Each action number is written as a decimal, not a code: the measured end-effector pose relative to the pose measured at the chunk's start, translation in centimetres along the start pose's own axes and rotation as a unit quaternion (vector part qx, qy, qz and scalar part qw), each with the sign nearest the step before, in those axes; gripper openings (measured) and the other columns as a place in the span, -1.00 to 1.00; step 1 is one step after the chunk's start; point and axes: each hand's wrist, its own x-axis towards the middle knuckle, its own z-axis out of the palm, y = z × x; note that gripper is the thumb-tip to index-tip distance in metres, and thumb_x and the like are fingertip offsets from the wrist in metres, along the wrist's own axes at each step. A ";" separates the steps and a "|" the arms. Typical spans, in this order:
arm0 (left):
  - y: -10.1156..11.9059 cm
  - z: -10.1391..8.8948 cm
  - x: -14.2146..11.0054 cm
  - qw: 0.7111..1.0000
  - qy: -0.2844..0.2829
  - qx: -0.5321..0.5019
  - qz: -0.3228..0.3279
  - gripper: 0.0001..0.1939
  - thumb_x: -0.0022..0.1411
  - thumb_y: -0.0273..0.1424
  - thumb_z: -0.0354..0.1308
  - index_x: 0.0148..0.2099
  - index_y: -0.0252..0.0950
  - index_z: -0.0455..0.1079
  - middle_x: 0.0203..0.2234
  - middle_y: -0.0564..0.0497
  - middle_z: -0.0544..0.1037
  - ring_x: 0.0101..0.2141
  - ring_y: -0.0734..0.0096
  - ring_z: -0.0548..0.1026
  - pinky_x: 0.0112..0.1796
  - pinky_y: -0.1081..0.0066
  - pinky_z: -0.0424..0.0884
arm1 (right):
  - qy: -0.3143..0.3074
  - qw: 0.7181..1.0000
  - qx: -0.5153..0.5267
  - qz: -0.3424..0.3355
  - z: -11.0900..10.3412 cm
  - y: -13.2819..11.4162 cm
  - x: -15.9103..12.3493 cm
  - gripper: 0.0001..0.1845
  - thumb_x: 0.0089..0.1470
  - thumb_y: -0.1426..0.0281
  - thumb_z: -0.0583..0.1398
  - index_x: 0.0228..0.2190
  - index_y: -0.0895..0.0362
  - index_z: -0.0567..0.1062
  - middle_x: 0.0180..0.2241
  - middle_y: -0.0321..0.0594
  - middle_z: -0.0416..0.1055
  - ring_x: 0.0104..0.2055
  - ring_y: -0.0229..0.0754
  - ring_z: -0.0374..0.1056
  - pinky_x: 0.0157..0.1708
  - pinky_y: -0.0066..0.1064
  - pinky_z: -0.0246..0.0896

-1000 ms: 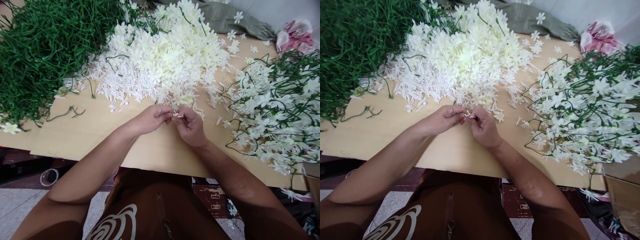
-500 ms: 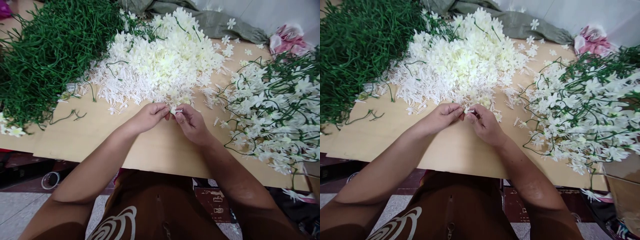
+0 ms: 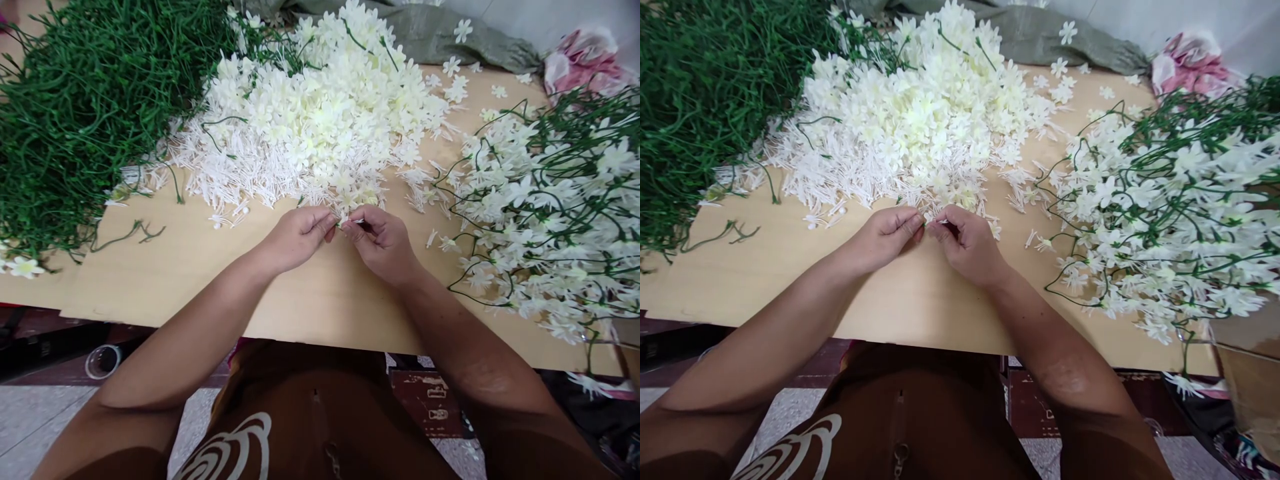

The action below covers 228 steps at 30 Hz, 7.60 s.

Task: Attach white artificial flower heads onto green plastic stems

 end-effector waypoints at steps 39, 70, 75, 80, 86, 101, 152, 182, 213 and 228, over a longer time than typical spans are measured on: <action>0.3 -1.6 0.3 0.965 0.238 0.082 0.072 -0.64 0.30 -0.14 -0.05 -0.34 -0.27 0.41 -0.35 -0.05 0.52 -0.23 0.35 0.43 -0.11 0.33 0.32 | 0.078 0.995 0.054 0.021 -0.6 -0.4 0.5 -0.77 0.11 0.28 0.18 -0.50 0.11 0.32 -0.58 -0.39 0.20 -0.54 -0.38 0.08 -0.52 -0.46 0.03; 0.6 -2.7 -0.7 0.987 0.105 0.029 -0.114 -0.76 0.14 -0.41 0.08 -0.16 -0.31 0.50 -0.39 -0.04 0.59 -0.39 0.38 0.47 -0.30 0.38 0.39 | -0.115 0.880 -0.430 0.166 0.1 -3.0 1.8 -0.87 0.14 0.44 0.12 -0.32 0.24 0.46 -0.24 0.04 0.47 -0.29 -0.07 0.35 -0.35 -0.30 0.09; -0.1 -2.6 -0.5 0.979 0.068 0.171 -0.083 -0.67 0.25 -0.29 -0.05 -0.15 -0.27 0.51 -0.30 -0.04 0.61 -0.27 0.27 0.49 -0.20 0.33 0.35 | -0.117 0.932 -0.324 0.108 -2.3 -2.7 1.6 -0.91 0.02 0.53 0.18 -0.49 0.16 0.39 -0.46 -0.21 0.41 -0.42 -0.25 0.26 -0.38 -0.39 0.09; 0.2 -2.7 -0.4 0.979 0.093 0.163 -0.077 -0.64 0.22 -0.28 -0.05 -0.09 -0.31 0.48 -0.32 -0.04 0.60 -0.29 0.30 0.48 -0.25 0.37 0.34 | -0.066 0.952 -0.281 0.100 -4.4 -3.0 3.3 -0.86 -0.08 0.56 0.25 -0.43 0.14 0.42 -0.56 -0.35 0.33 -0.52 -0.33 0.18 -0.46 -0.43 0.04; -0.4 -2.8 -0.4 0.974 0.115 0.178 -0.082 -0.67 0.21 -0.34 -0.04 -0.10 -0.29 0.49 -0.30 -0.03 0.60 -0.28 0.30 0.48 -0.22 0.35 0.32 | -0.090 0.921 -0.372 0.071 -4.0 -2.8 6.3 -0.83 -0.14 0.62 0.27 -0.54 0.13 0.44 -0.56 -0.31 0.31 -0.50 -0.31 0.14 -0.43 -0.38 -0.01; -0.9 -2.5 -0.3 0.968 0.194 0.126 -0.097 -0.71 0.21 -0.33 0.00 -0.15 -0.23 0.52 -0.39 0.02 0.59 -0.35 0.33 0.45 -0.26 0.37 0.30 | -0.024 0.951 -0.302 0.063 -2.3 -1.2 7.6 -0.84 -0.11 0.61 0.26 -0.51 0.14 0.41 -0.49 -0.25 0.32 -0.36 -0.16 0.28 -0.24 -0.19 0.21; -0.1 -0.7 0.6 0.980 0.182 -0.004 -0.085 -0.84 0.12 -0.33 0.10 -0.43 -0.31 0.33 -0.67 0.16 0.21 -0.60 0.57 0.15 -0.53 0.48 0.08 | 0.153 0.943 -0.225 -0.193 0.9 0.1 3.3 -0.91 0.03 0.48 0.23 -0.49 0.12 0.47 -0.33 -0.16 0.46 -0.20 -0.12 0.37 -0.16 -0.20 0.32; 0.4 -0.7 0.4 0.983 0.172 -0.044 -0.043 -0.90 0.06 -0.37 0.11 -0.37 -0.30 0.34 -0.63 0.14 0.28 -0.57 0.57 0.17 -0.53 0.52 0.12 | 0.060 0.978 0.169 0.104 1.2 -0.6 3.7 -0.61 -0.24 0.12 0.40 -0.53 0.13 0.43 -0.62 -0.42 0.33 -0.56 -0.41 0.20 -0.52 -0.49 0.20; 1.3 -1.4 0.0 0.983 0.094 -0.146 -0.061 -0.86 0.06 -0.33 0.14 -0.40 -0.31 0.31 -0.57 0.08 0.36 -0.54 0.53 0.28 -0.49 0.47 0.18 | -0.059 0.965 0.241 0.088 0.4 -0.7 3.7 -0.58 -0.17 0.09 0.37 -0.52 0.12 0.35 -0.64 -0.47 0.32 -0.61 -0.45 0.23 -0.59 -0.54 0.19; 0.1 -1.3 0.3 0.982 0.038 -0.171 -0.077 -0.59 0.16 -0.04 0.10 -0.51 -0.27 0.24 -0.68 0.12 0.13 -0.61 0.54 0.09 -0.55 0.43 -0.02 | 0.055 0.997 0.062 -0.002 0.4 -0.2 3.4 -0.79 -0.04 0.34 0.29 -0.59 0.11 0.39 -0.51 -0.33 0.33 -0.35 -0.28 0.25 -0.30 -0.37 0.19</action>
